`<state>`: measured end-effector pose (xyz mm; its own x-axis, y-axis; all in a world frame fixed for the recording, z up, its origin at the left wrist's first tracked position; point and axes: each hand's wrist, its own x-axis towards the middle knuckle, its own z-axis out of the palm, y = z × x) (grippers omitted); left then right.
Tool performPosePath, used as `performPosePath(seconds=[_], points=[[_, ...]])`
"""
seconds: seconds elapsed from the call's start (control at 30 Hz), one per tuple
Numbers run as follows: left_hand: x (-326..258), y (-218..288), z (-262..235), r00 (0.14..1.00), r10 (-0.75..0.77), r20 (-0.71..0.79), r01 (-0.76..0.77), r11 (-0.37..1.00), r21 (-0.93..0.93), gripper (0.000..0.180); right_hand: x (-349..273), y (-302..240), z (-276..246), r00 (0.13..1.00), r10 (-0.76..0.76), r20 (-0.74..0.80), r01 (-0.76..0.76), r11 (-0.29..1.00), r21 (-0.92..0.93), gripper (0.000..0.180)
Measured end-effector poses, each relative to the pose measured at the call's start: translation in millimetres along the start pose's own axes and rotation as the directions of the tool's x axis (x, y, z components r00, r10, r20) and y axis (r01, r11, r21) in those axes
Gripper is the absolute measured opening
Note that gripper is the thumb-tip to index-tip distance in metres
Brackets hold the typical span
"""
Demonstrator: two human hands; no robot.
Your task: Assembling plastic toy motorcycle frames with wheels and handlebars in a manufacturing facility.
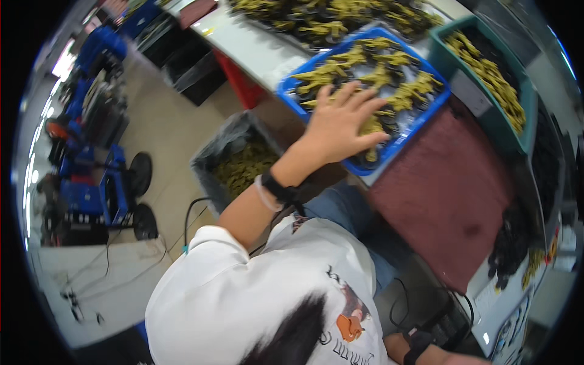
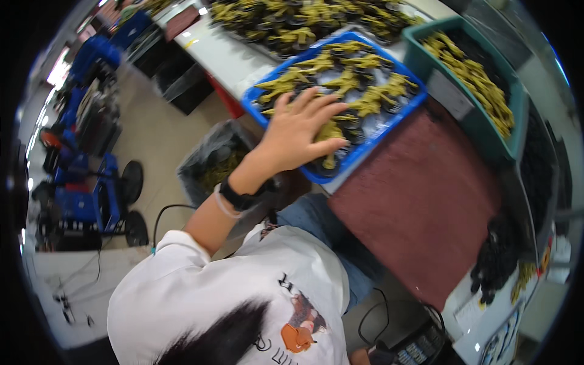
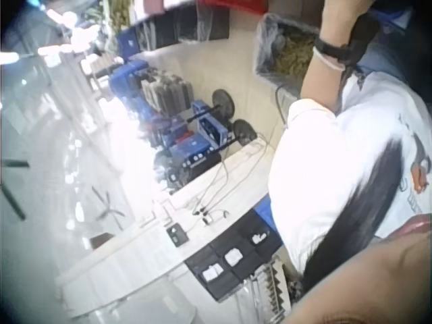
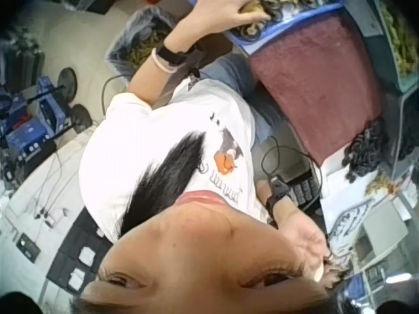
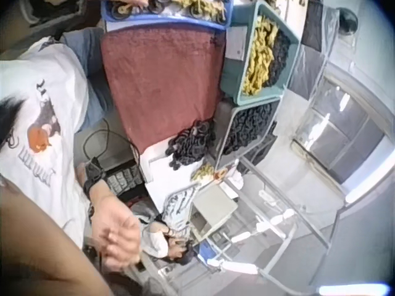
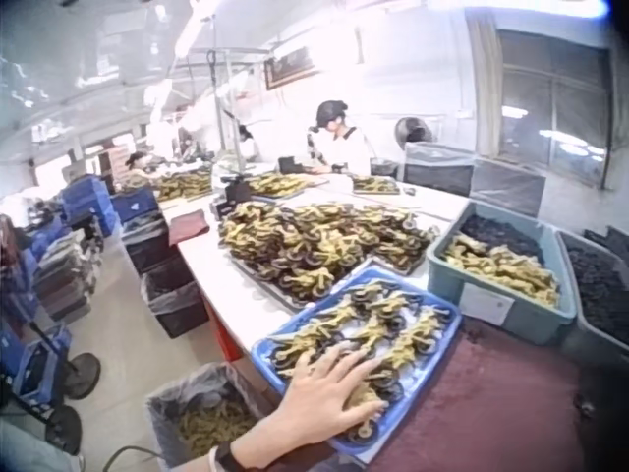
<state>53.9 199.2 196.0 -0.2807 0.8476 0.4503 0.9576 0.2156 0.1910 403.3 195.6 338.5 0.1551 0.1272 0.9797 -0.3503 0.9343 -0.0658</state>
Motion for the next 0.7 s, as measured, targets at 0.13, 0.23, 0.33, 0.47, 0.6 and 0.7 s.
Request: performPosePath(seconds=[0.13, 0.23, 0.33, 0.47, 0.6, 0.7], points=[[-6, -3, -25, 0.994, -0.076, 0.081, 0.075, 0.997, 0.011, 0.062, -30, -12, -47, 0.918, 0.357, -0.173, -0.375, 0.923, -0.085, 0.007], [8, 5, -22, 0.987, -0.041, 0.158, 0.042, 0.999, -0.008, 0.058, -35, -19, -84, 0.82, 0.57, -0.054, -0.525, 0.709, -0.471, 0.01], [8, 10, -25, 0.967, -0.053, 0.25, 0.059, 0.998, -0.013, 0.057, -57, -30, -111, 0.648, 0.657, -0.384, -0.735, 0.406, -0.543, 0.015], [9, 0, -26, 0.934, -0.046, 0.354, 0.062, 0.998, -0.034, 0.06, -83, -29, -137, 0.451, 0.732, -0.511, -0.795, 0.069, -0.602, 0.012], [13, 16, -38, 0.966, 0.012, 0.259, -0.066, 0.977, 0.203, 0.059, -107, -14, -141, 0.526, 0.77, -0.361, -0.607, 0.042, -0.794, 0.013], [10, 56, -44, 0.97, 0.165, 0.178, -0.142, 0.98, -0.138, 0.048, -123, 4, -135, 0.622, 0.731, -0.279, -0.464, 0.057, -0.884, 0.015]])
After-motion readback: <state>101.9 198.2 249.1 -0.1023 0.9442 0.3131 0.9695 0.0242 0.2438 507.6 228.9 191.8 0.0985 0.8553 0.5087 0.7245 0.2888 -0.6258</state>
